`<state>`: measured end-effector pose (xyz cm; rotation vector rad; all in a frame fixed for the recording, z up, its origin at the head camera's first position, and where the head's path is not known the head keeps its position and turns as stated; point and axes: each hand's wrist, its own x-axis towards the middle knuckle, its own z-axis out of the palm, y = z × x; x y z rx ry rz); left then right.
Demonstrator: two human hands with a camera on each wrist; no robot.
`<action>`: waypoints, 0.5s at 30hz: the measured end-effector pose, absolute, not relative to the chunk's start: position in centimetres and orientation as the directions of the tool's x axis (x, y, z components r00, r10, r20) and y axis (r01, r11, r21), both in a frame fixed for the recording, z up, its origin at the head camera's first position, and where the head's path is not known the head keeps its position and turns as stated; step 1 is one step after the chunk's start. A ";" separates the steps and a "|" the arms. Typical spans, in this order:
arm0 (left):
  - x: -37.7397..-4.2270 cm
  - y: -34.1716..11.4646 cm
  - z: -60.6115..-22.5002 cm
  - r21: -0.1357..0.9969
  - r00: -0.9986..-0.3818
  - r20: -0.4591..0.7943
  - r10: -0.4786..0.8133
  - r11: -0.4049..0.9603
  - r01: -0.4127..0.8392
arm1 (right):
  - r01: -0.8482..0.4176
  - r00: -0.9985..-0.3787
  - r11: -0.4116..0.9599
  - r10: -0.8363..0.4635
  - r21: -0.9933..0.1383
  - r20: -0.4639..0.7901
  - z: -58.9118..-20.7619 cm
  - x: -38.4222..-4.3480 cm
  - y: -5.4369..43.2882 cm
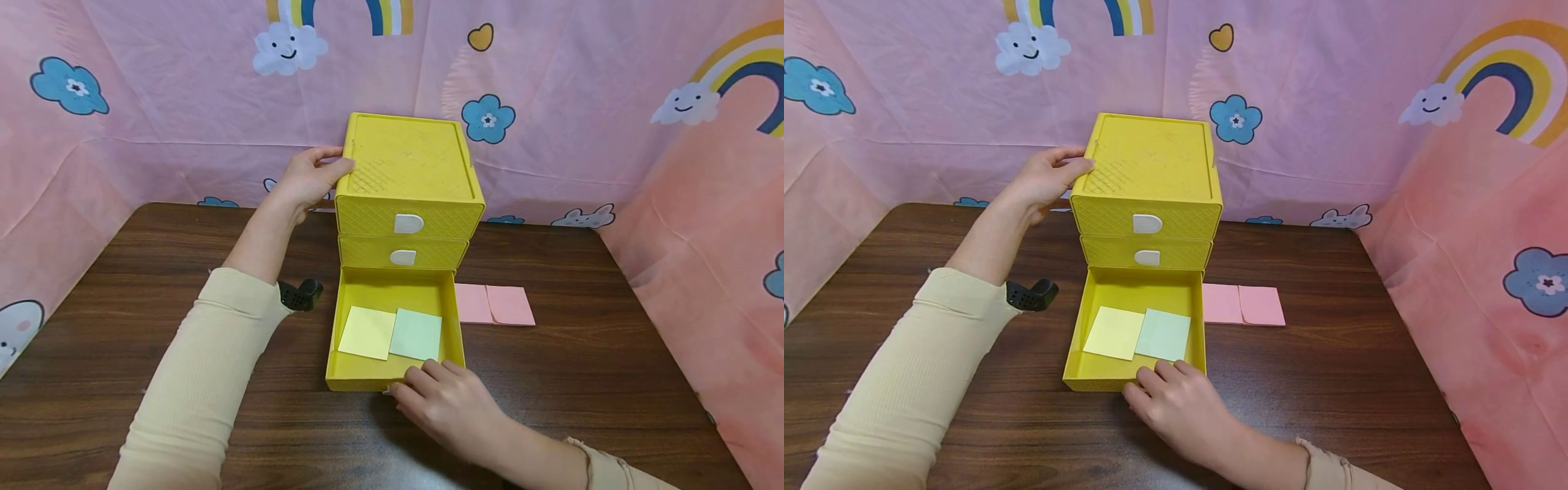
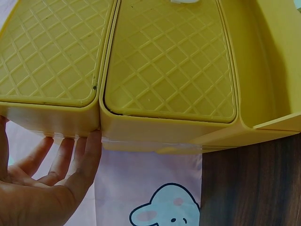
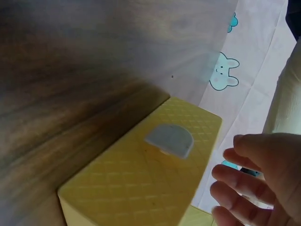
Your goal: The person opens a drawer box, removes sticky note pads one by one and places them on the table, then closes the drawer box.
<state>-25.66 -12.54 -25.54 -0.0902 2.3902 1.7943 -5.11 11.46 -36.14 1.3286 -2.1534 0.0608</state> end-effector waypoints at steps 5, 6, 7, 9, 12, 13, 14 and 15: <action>-25.7 -12.5 -25.5 0.948 -0.988 -0.149 0.043 0.292 -0.131 | -0.849 -0.331 0.474 -0.821 0.233 0.465 -36.0 -5.5 11.7; -25.7 -12.5 -25.5 0.947 -0.988 -0.149 0.044 0.294 -0.130 | -0.851 -0.335 0.473 -0.824 0.229 0.458 -35.9 -5.5 11.7; -25.7 -12.5 -25.5 0.946 -0.988 -0.149 0.044 0.296 -0.130 | -0.852 -0.338 0.473 -0.825 0.225 0.452 -35.8 -5.6 11.7; -25.7 -12.5 -25.5 0.946 -0.988 -0.148 0.044 0.298 -0.129 | -0.855 -0.357 0.477 -0.826 0.204 0.436 -35.5 -5.7 11.6; -25.7 -12.6 -25.5 0.945 -0.987 -0.152 0.045 0.298 -0.132 | -0.855 -0.378 0.484 -0.827 0.186 0.416 -35.2 -5.9 11.6; -25.7 -12.6 -25.5 0.945 -0.987 -0.152 0.045 0.298 -0.132 | -0.855 -0.385 0.486 -0.827 0.178 0.410 -35.2 -5.9 11.6; -25.7 -12.6 -25.5 0.945 -0.987 -0.153 0.046 0.298 -0.132 | -0.856 -0.391 0.487 -0.828 0.170 0.403 -35.1 -6.0 11.6; -25.7 -12.6 -25.5 0.946 -0.987 -0.153 0.047 0.296 -0.132 | -0.857 -0.392 0.486 -0.830 0.169 0.398 -35.0 -6.1 11.6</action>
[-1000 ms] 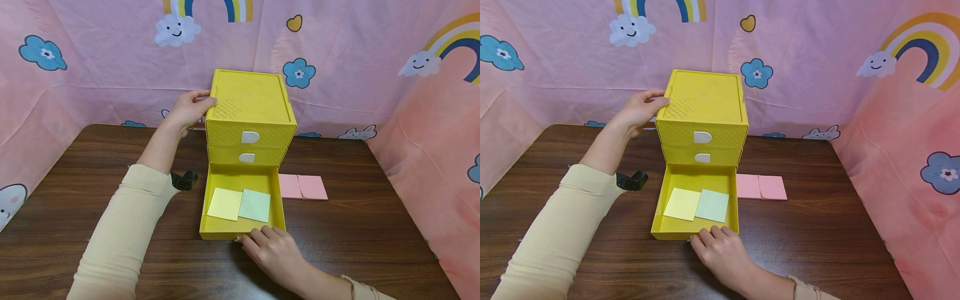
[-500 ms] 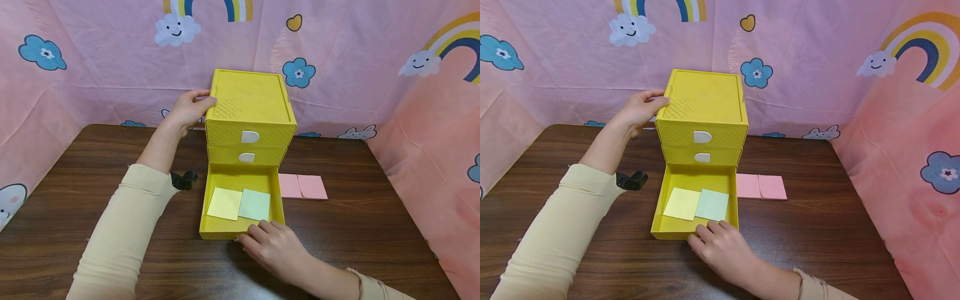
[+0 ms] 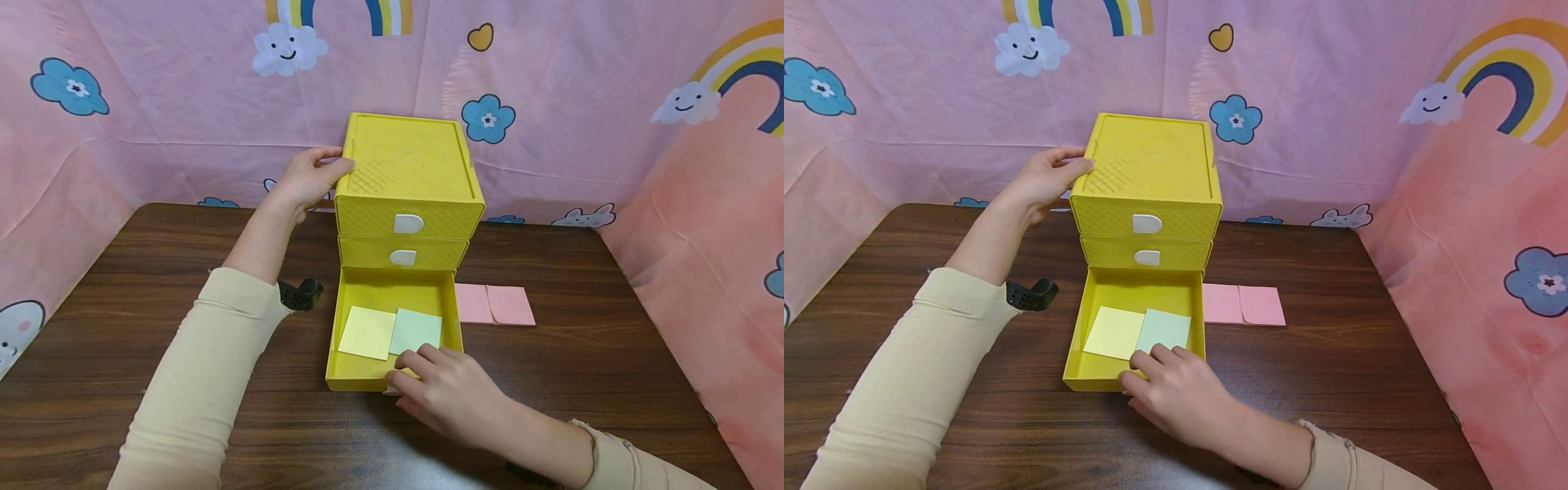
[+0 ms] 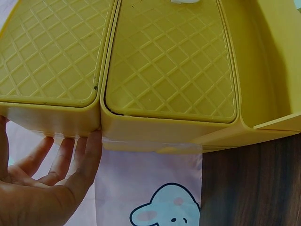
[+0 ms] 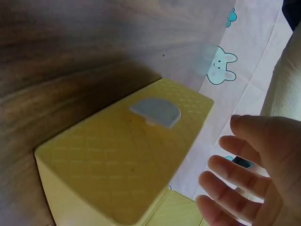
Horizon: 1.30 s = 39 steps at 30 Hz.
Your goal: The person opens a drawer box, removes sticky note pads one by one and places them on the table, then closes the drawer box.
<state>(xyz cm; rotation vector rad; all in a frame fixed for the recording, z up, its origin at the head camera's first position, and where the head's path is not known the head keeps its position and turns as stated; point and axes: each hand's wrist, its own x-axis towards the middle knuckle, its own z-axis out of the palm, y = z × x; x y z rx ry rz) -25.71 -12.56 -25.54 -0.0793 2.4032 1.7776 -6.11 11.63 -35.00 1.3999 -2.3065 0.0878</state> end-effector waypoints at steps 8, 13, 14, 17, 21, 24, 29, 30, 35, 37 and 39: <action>-25.6 -12.7 -25.6 0.947 -0.987 -0.152 0.056 0.294 -0.129 | -0.863 -0.405 0.475 -0.854 0.172 0.327 -34.5 -7.0 11.6; -25.6 -12.7 -25.6 0.950 -0.986 -0.155 0.058 0.283 -0.132 | -0.862 -0.411 0.479 -0.852 0.164 0.325 -34.2 -7.6 11.4; -25.6 -12.7 -25.6 0.950 -0.986 -0.156 0.058 0.283 -0.134 | -0.862 -0.413 0.479 -0.853 0.164 0.319 -34.1 -7.8 11.4; -25.6 -12.7 -25.6 0.949 -0.986 -0.159 0.058 0.284 -0.136 | -0.861 -0.424 0.480 -0.860 0.168 0.284 -33.7 -8.2 11.3; -25.7 -12.7 -25.6 0.947 -0.986 -0.159 0.056 0.290 -0.136 | -0.858 -0.451 0.486 -0.867 0.165 0.210 -33.2 -8.7 11.1; -25.7 -12.7 -25.6 0.946 -0.986 -0.158 0.053 0.293 -0.136 | -0.854 -0.477 0.500 -0.863 0.148 0.166 -32.8 -9.2 11.0; -25.7 -12.6 -25.6 0.945 -0.986 -0.158 0.044 0.295 -0.139 | -0.844 -0.503 0.519 -0.854 0.133 0.135 -32.5 -10.0 10.8; -25.7 -12.6 -25.6 0.945 -0.986 -0.158 0.044 0.295 -0.138 | -0.844 -0.505 0.519 -0.854 0.134 0.129 -32.4 -10.2 10.7; -25.8 -12.6 -25.7 0.945 -0.987 -0.155 0.048 0.298 -0.134 | -0.838 -0.521 0.527 -0.850 0.142 0.081 -32.0 -10.8 10.4; -25.9 -12.6 -25.7 0.946 -0.987 -0.153 0.049 0.296 -0.132 | -0.835 -0.528 0.532 -0.847 0.141 0.065 -31.8 -11.1 10.2; -25.9 -12.6 -25.7 0.947 -0.987 -0.153 0.048 0.293 -0.132 | -0.833 -0.533 0.535 -0.845 0.141 0.052 -31.6 -11.4 10.0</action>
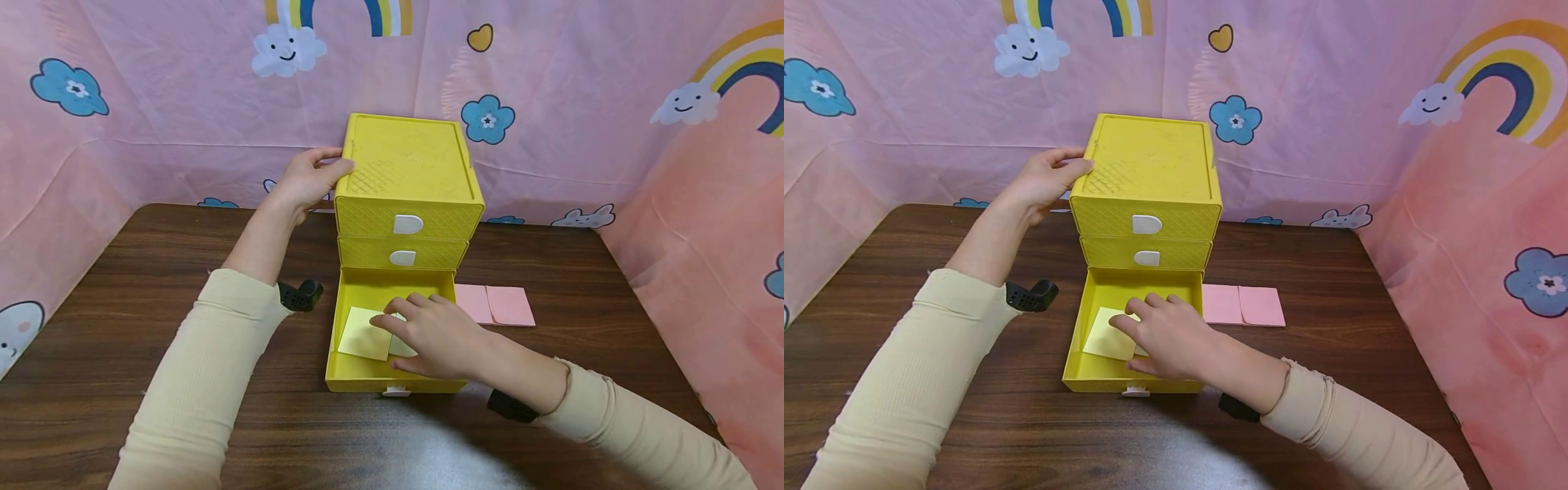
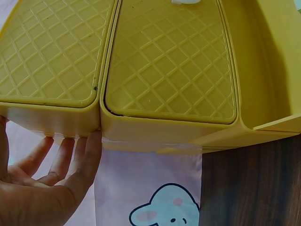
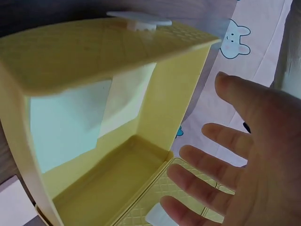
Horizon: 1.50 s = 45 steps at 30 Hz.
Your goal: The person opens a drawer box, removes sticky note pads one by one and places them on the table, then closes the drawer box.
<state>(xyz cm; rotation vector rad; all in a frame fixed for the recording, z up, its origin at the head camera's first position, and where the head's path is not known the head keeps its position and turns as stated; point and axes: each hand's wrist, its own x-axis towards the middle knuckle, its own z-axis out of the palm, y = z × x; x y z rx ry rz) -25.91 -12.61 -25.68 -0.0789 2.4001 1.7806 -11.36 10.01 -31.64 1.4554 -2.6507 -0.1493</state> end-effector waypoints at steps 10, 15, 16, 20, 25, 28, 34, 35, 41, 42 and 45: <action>-25.8 -12.6 -25.6 0.944 -0.988 -0.150 0.042 0.303 -0.131 | -0.816 -0.574 0.562 -0.815 0.138 -0.081 -31.5 -12.7 8.2; -25.8 -12.6 -25.6 0.945 -0.988 -0.146 0.039 0.302 -0.128 | -0.801 -0.599 0.582 -0.780 0.144 -0.181 -31.9 -13.3 7.1; -25.8 -12.6 -25.6 0.944 -0.988 -0.147 0.038 0.302 -0.129 | -0.797 -0.604 0.587 -0.771 0.143 -0.202 -32.0 -13.5 7.0; -25.8 -12.5 -25.6 0.945 -0.988 -0.148 0.037 0.299 -0.130 | -0.784 -0.619 0.601 -0.736 0.156 -0.274 -32.4 -14.0 6.4; -25.9 -12.5 -25.7 0.950 -0.989 -0.145 0.039 0.284 -0.128 | -0.777 -0.626 0.606 -0.715 0.171 -0.311 -32.9 -14.6 6.1; -25.9 -12.5 -25.7 0.951 -0.989 -0.142 0.037 0.282 -0.126 | -0.768 -0.634 0.620 -0.700 0.162 -0.329 -33.2 -14.9 6.0; -26.0 -12.6 -25.7 0.950 -0.989 -0.142 0.034 0.285 -0.127 | -0.752 -0.648 0.638 -0.669 0.164 -0.365 -33.9 -15.5 5.8; -25.9 -12.6 -25.7 0.950 -0.989 -0.143 0.034 0.285 -0.127 | -0.750 -0.649 0.639 -0.663 0.170 -0.372 -34.0 -15.6 5.8; -25.8 -12.6 -25.7 0.950 -0.989 -0.142 0.040 0.285 -0.125 | -0.746 -0.653 0.639 -0.644 0.190 -0.398 -34.4 -15.9 5.3; -25.8 -12.6 -25.7 0.951 -0.989 -0.142 0.042 0.284 -0.124 | -0.745 -0.654 0.638 -0.642 0.194 -0.400 -34.5 -16.0 5.2; -25.8 -12.6 -25.7 0.952 -0.989 -0.139 0.045 0.281 -0.121 | -0.740 -0.659 0.639 -0.629 0.207 -0.413 -35.0 -16.1 5.0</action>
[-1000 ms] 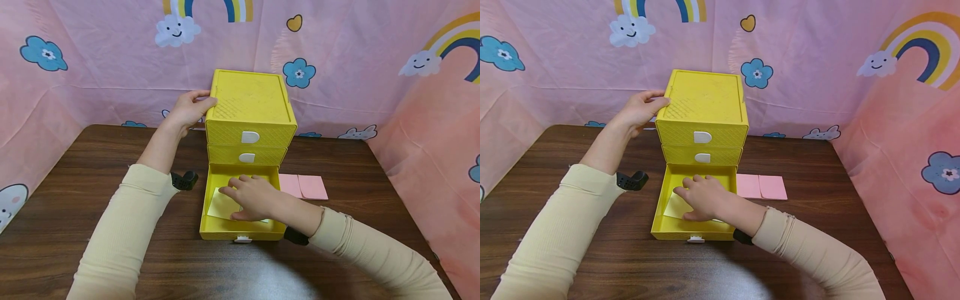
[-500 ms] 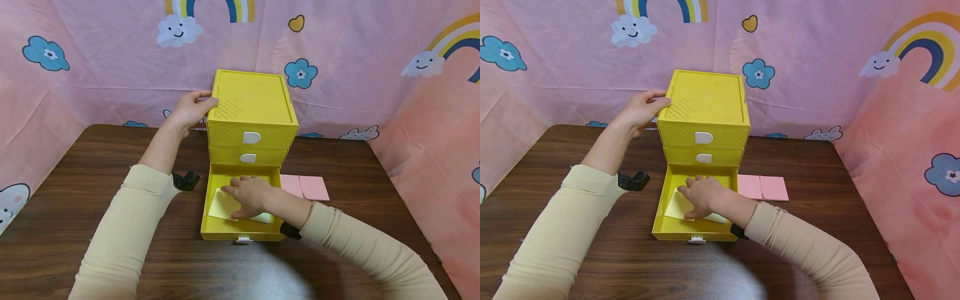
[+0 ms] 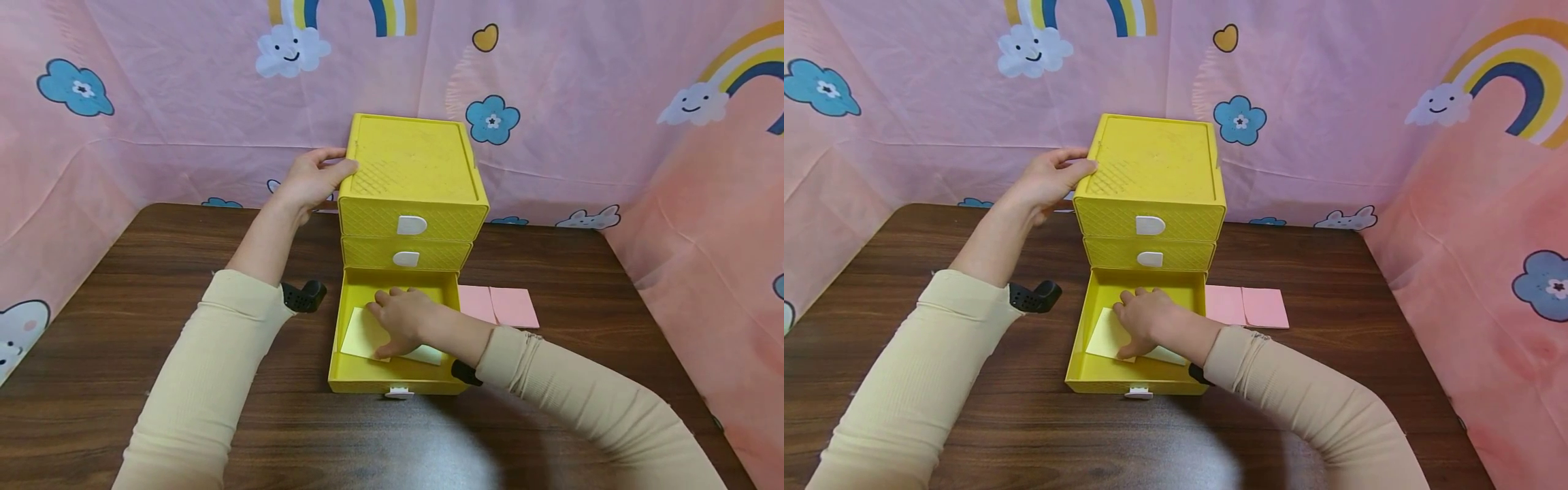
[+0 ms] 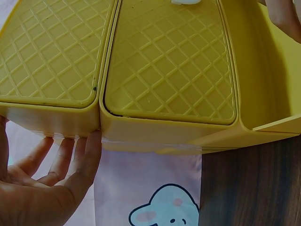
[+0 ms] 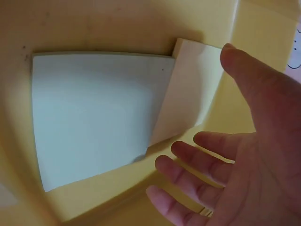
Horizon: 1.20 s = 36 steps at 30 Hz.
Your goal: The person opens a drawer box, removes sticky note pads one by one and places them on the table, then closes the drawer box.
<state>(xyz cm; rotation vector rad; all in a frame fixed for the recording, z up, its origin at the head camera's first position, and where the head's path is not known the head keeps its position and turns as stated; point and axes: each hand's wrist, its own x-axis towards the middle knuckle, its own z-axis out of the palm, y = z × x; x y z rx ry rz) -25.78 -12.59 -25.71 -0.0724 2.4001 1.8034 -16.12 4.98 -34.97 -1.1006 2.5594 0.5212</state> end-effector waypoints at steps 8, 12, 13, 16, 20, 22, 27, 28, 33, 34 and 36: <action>-25.8 -12.5 -25.8 0.949 -0.989 -0.143 0.037 0.288 -0.127 | -0.719 -0.676 0.656 -0.582 0.230 -0.451 -35.9 -16.1 4.3; -25.9 -12.5 -25.8 0.951 -0.989 -0.140 0.044 0.285 -0.121 | -0.712 -0.685 0.658 -0.574 0.246 -0.449 -36.0 -15.9 4.0; -25.9 -12.5 -25.8 0.951 -0.989 -0.141 0.047 0.284 -0.122 | -0.711 -0.687 0.658 -0.573 0.248 -0.448 -36.1 -15.9 4.0; -25.9 -12.5 -25.7 0.951 -0.988 -0.149 0.048 0.280 -0.129 | -0.712 -0.689 0.651 -0.572 0.265 -0.445 -36.1 -15.7 3.8; -25.9 -12.5 -25.7 0.953 -0.988 -0.147 0.049 0.274 -0.128 | -0.718 -0.689 0.632 -0.580 0.293 -0.435 -36.3 -15.5 3.7; -25.9 -12.5 -25.6 0.955 -0.988 -0.145 0.050 0.267 -0.127 | -0.721 -0.688 0.617 -0.584 0.315 -0.430 -36.5 -15.4 3.6; -25.9 -12.5 -25.6 0.955 -0.988 -0.146 0.050 0.268 -0.128 | -0.723 -0.691 0.588 -0.596 0.363 -0.409 -36.7 -15.1 3.6; -25.9 -12.5 -25.6 0.955 -0.988 -0.146 0.050 0.267 -0.128 | -0.723 -0.691 0.585 -0.600 0.368 -0.404 -36.7 -15.0 3.6; -25.9 -12.5 -25.6 0.956 -0.988 -0.145 0.054 0.264 -0.126 | -0.727 -0.687 0.573 -0.607 0.379 -0.399 -36.7 -15.0 3.6; -25.9 -12.5 -25.6 0.956 -0.988 -0.144 0.053 0.266 -0.125 | -0.728 -0.685 0.570 -0.608 0.380 -0.401 -36.7 -15.0 3.6; -25.9 -12.6 -25.7 0.955 -0.988 -0.143 0.051 0.268 -0.124 | -0.732 -0.681 0.555 -0.609 0.395 -0.406 -36.6 -15.0 3.6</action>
